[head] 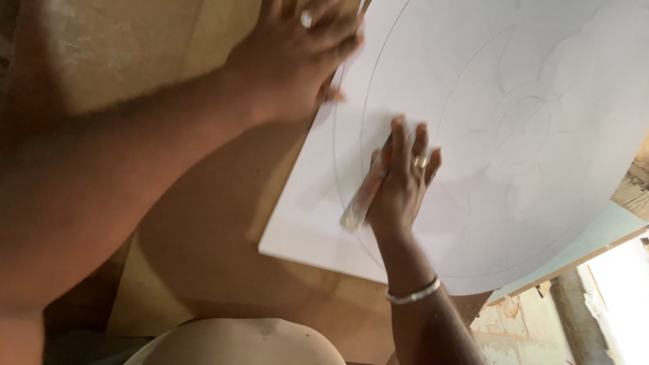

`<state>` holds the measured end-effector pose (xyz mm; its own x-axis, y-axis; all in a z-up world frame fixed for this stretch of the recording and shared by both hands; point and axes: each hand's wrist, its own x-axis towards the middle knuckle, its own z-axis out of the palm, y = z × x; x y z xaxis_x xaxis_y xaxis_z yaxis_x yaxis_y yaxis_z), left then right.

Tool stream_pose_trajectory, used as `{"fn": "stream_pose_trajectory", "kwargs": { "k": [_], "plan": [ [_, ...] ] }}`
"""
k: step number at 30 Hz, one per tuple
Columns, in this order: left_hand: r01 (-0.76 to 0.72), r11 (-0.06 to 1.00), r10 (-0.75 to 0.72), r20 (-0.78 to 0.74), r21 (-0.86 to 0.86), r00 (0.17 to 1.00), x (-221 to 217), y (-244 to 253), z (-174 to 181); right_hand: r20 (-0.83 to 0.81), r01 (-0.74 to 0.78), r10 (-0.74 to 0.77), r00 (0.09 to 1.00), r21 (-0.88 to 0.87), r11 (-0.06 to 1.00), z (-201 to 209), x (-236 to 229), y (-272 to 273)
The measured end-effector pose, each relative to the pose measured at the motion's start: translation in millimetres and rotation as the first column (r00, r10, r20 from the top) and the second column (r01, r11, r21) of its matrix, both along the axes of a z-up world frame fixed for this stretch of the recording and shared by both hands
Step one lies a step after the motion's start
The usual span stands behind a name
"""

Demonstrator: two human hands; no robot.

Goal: Using a scraper tool and a pencil to mark and cut a circular pattern from a large sheet of paper on a workbench.

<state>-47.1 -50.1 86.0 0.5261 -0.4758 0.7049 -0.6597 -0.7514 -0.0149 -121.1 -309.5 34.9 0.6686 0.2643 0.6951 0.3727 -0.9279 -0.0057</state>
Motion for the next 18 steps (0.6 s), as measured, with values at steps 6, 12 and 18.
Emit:
{"fn": "stream_pose_trajectory", "kwargs": {
  "k": [6, 12, 18],
  "plan": [
    [-0.057, 0.983, 0.077, 0.108, -0.176, 0.991, -1.2, -10.2, 1.3, -0.007, 0.111, -0.112, 0.994, 0.176, 0.978, 39.6, 48.7, 23.9],
    [-0.2, 0.95, 0.234, 0.119, -0.24, 0.965, -21.8, -20.3, -23.7, -0.01, 0.077, -0.078, 0.997, 0.337, 0.938, 39.6, 55.4, 24.8],
    [-0.207, 0.943, 0.231, 0.064, -0.26, 0.971, -26.4, -20.2, -20.9, 0.119, -0.378, 0.384, 0.916, 0.579, 0.722, 27.0, 66.7, 11.1]
  ]
}}
